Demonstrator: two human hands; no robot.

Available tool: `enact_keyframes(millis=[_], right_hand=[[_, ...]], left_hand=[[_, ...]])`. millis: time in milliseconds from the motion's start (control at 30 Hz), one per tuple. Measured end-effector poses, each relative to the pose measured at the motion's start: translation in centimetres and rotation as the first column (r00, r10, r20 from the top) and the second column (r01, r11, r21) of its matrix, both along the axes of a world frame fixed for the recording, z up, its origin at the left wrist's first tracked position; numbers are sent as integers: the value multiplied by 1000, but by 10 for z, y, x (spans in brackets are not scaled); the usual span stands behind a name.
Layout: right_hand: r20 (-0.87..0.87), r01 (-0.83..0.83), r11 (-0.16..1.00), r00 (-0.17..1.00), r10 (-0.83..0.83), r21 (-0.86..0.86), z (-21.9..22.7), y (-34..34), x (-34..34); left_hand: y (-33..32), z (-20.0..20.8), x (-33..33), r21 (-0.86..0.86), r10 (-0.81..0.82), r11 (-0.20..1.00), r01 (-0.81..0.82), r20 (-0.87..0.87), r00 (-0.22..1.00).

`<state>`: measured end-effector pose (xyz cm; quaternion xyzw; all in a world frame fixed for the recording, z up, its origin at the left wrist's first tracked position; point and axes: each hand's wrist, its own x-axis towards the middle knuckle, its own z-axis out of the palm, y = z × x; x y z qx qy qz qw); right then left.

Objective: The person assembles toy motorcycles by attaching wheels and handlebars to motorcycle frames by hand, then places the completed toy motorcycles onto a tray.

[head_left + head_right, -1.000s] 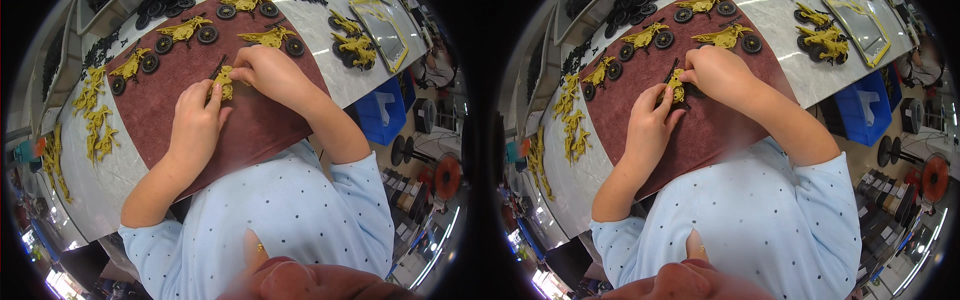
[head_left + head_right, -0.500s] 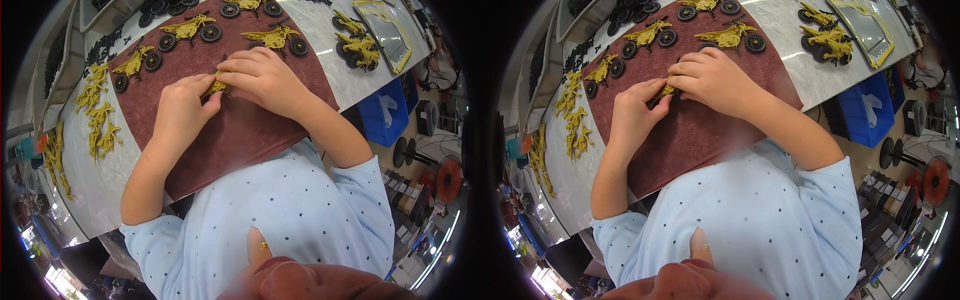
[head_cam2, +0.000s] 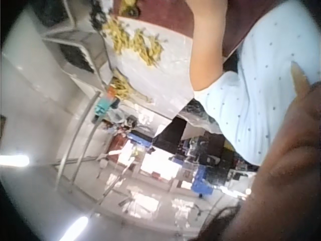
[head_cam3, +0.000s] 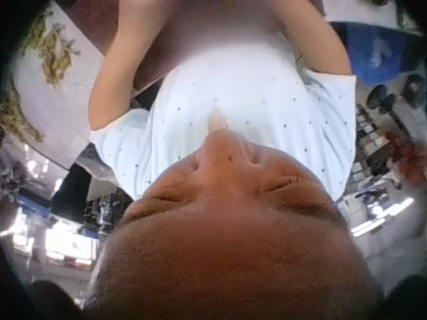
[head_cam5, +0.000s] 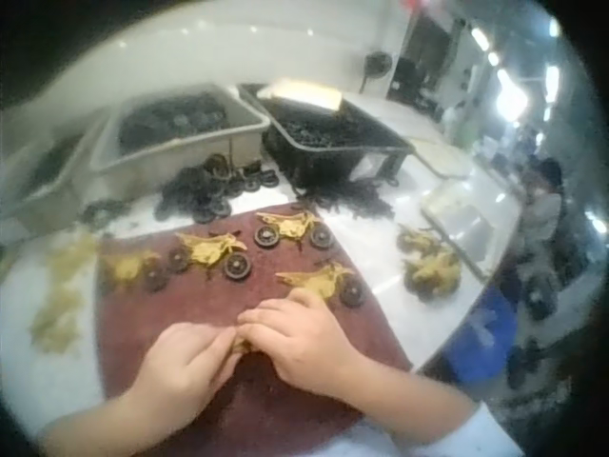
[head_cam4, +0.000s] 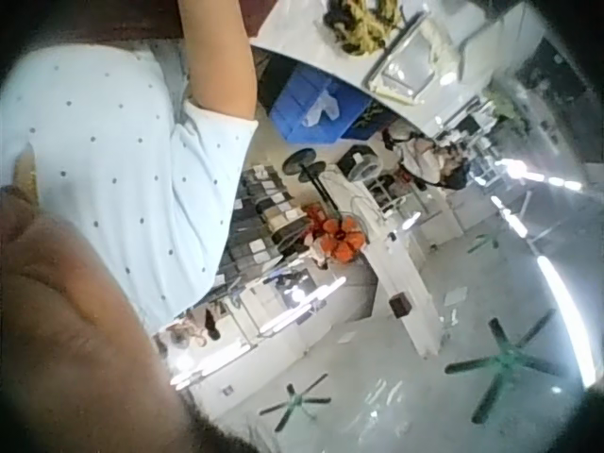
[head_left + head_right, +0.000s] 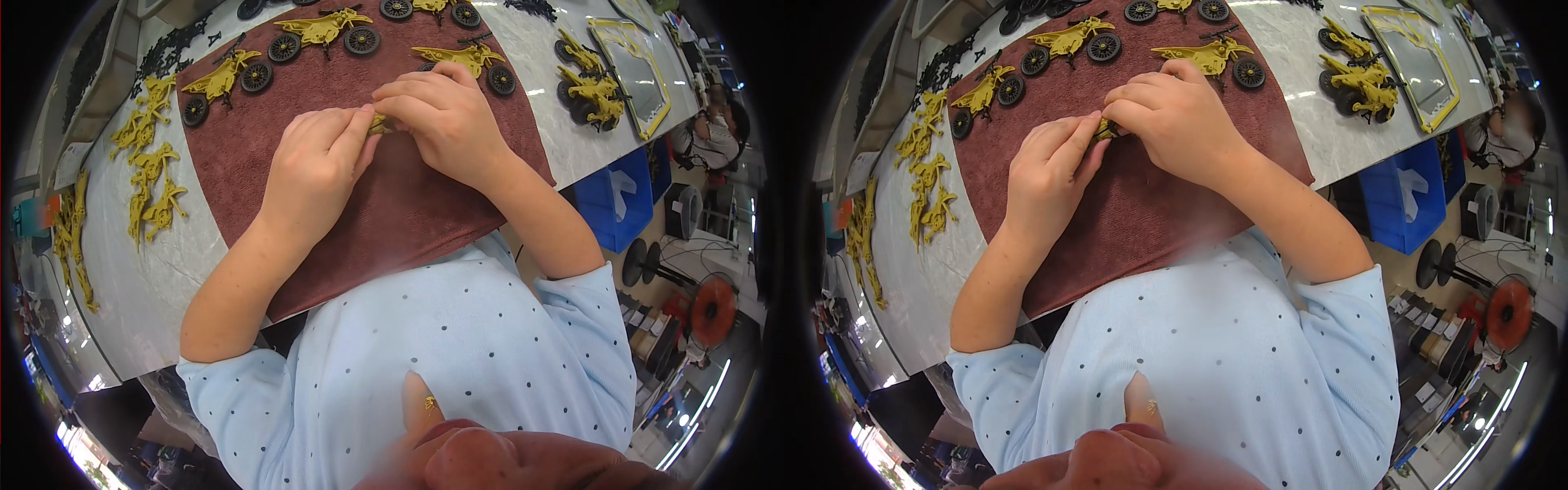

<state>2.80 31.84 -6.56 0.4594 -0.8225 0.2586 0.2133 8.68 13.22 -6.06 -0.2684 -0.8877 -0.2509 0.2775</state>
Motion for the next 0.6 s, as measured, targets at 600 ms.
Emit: enact_keyframes(millis=[600], right_hand=[[8, -9, 991, 1000, 8, 131, 11, 13, 7]], left_hand=[[-6, 1, -2, -27, -82, 996, 81, -46, 996]])
